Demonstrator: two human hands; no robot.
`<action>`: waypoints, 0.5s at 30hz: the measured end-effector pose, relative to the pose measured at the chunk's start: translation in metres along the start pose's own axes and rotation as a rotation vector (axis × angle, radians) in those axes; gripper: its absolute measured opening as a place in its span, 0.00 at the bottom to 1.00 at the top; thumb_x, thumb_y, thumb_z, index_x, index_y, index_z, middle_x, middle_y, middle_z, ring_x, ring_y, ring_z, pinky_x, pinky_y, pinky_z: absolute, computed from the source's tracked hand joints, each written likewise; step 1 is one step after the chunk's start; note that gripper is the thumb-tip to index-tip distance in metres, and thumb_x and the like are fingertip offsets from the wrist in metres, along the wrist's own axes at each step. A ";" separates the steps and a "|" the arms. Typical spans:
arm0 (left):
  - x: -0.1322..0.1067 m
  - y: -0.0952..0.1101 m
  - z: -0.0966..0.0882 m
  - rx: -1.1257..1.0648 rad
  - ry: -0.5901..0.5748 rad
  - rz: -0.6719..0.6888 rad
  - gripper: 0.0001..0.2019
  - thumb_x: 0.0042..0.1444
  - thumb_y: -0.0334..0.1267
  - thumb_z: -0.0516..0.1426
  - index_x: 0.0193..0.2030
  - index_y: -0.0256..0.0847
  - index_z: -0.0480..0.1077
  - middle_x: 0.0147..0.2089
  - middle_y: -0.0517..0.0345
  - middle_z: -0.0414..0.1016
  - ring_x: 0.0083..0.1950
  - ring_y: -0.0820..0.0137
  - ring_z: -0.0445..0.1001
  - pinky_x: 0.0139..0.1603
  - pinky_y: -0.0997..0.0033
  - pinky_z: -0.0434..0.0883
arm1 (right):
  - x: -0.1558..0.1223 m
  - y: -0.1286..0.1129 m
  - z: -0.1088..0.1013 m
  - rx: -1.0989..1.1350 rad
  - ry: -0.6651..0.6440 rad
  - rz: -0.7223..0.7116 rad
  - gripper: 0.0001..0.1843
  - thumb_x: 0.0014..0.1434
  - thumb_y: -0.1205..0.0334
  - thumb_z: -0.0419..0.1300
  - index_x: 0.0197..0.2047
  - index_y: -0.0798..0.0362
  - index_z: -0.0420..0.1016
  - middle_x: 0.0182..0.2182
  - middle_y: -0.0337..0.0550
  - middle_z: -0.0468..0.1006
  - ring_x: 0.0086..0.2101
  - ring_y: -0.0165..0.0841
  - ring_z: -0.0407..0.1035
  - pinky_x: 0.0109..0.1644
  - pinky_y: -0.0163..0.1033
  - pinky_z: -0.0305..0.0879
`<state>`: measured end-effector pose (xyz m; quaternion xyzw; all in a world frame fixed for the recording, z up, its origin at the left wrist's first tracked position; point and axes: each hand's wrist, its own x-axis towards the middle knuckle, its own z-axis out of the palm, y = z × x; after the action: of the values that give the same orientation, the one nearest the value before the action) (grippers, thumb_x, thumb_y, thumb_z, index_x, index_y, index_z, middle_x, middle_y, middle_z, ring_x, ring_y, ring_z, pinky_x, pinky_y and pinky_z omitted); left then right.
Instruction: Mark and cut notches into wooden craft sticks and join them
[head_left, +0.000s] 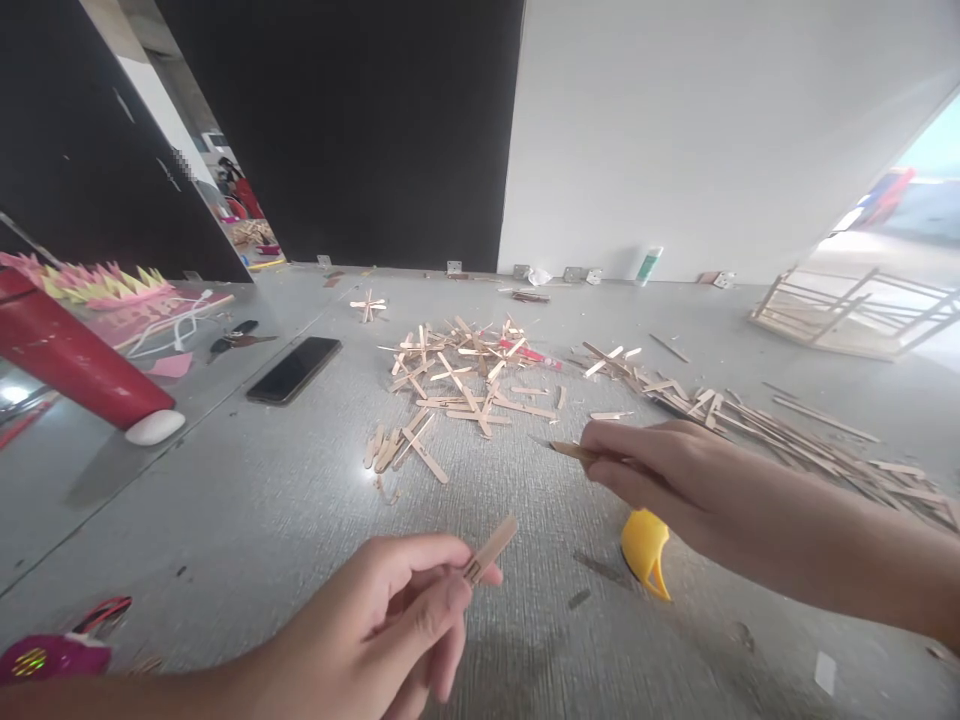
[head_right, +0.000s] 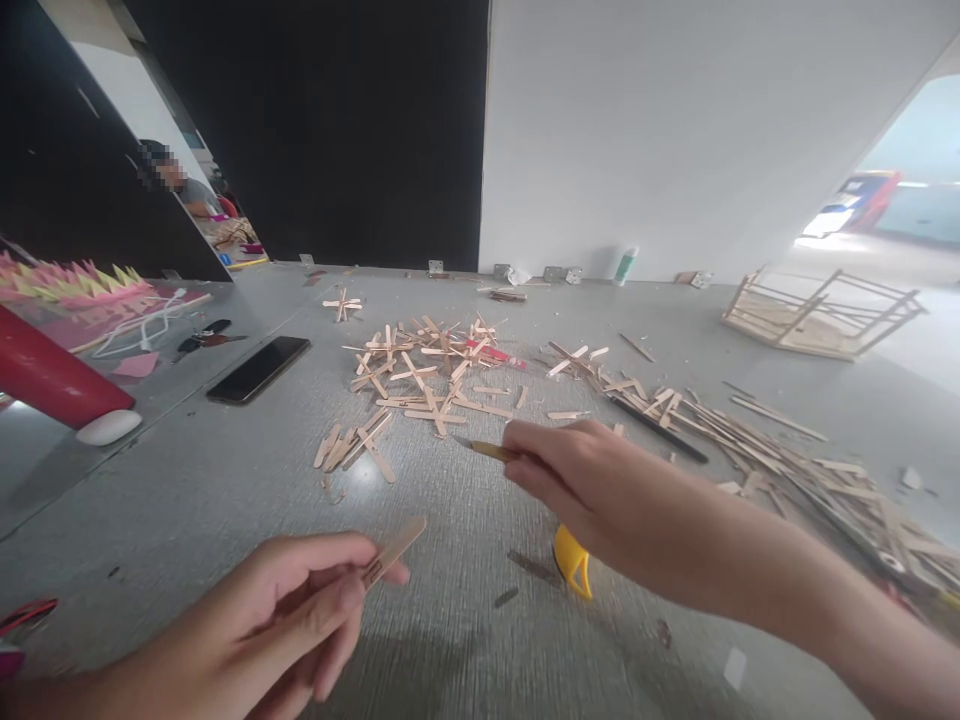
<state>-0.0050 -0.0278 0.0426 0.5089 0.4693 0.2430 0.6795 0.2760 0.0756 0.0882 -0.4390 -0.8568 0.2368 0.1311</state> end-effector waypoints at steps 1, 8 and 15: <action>-0.002 0.003 0.000 0.013 -0.006 0.010 0.29 0.66 0.67 0.52 0.49 0.40 0.71 0.30 0.65 0.66 0.20 0.81 0.55 0.20 0.80 0.56 | 0.001 -0.006 0.005 0.093 -0.083 0.008 0.17 0.72 0.47 0.56 0.37 0.49 0.75 0.25 0.34 0.70 0.25 0.29 0.64 0.28 0.34 0.59; -0.003 0.014 0.001 0.199 -0.018 -0.032 0.27 0.69 0.62 0.51 0.33 0.39 0.70 0.24 0.62 0.68 0.18 0.80 0.61 0.16 0.82 0.55 | -0.002 -0.046 0.041 0.694 -0.310 0.136 0.11 0.71 0.55 0.57 0.40 0.51 0.75 0.26 0.35 0.75 0.28 0.28 0.63 0.31 0.33 0.58; -0.009 0.023 0.000 0.134 -0.022 0.021 0.24 0.69 0.59 0.53 0.33 0.40 0.69 0.22 0.64 0.65 0.20 0.78 0.61 0.18 0.82 0.63 | -0.009 -0.044 0.037 0.701 -0.335 0.211 0.15 0.72 0.47 0.57 0.41 0.49 0.73 0.23 0.33 0.78 0.29 0.29 0.63 0.38 0.37 0.59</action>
<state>-0.0053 -0.0262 0.0674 0.5607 0.4718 0.2127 0.6464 0.2344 0.0351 0.0793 -0.4086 -0.6837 0.5952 0.1064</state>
